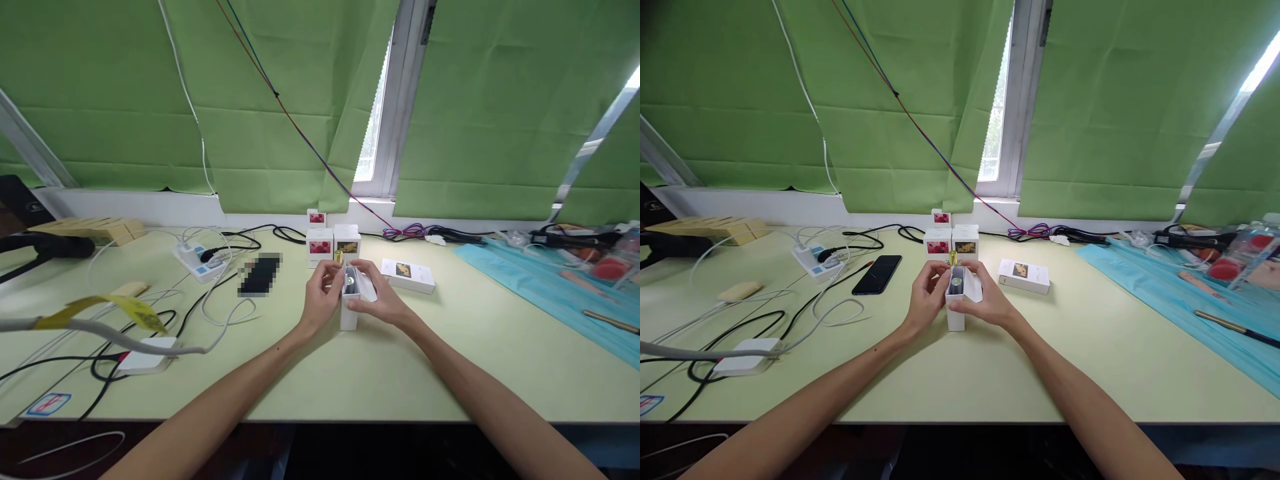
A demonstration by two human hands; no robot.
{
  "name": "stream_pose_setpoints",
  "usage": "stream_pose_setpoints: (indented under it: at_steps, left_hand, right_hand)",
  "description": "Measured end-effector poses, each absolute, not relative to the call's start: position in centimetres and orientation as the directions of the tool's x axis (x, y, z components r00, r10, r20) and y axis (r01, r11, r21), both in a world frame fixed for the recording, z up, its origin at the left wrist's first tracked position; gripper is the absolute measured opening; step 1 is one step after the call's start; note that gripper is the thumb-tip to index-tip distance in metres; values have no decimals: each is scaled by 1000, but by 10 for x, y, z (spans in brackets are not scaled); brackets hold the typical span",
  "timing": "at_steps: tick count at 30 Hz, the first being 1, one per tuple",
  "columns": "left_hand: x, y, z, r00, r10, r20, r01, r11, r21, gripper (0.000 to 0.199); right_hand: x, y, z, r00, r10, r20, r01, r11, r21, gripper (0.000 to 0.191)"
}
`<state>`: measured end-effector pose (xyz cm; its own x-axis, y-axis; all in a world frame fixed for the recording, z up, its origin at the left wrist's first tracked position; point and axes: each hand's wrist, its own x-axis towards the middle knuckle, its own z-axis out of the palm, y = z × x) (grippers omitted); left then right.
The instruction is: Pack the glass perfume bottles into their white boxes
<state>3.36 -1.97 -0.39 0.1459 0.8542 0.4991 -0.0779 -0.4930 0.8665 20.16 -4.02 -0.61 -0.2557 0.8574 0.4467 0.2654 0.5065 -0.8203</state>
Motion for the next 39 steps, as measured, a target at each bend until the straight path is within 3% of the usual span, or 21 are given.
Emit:
stream_pose_setpoints:
  at_steps: [17,30,36,39]
  left_hand:
    - [31,-15,1,313,893,323,-201,-270,942,38]
    - [30,-14,5,323,892,315,-122,-291,949,16]
    - [29,-16,4,323,886,333,-89,-322,942,20]
    - [30,-16,5,291,894,340,-89,-328,940,27]
  right_hand:
    - [212,-41,0,-302,872,384,322,473,-820,94]
    - [212,-43,3,-294,855,427,288,505,-814,109]
    - [210,-46,6,-262,850,458,297,522,-800,119]
    - [207,-48,7,-234,841,488,303,540,-785,115]
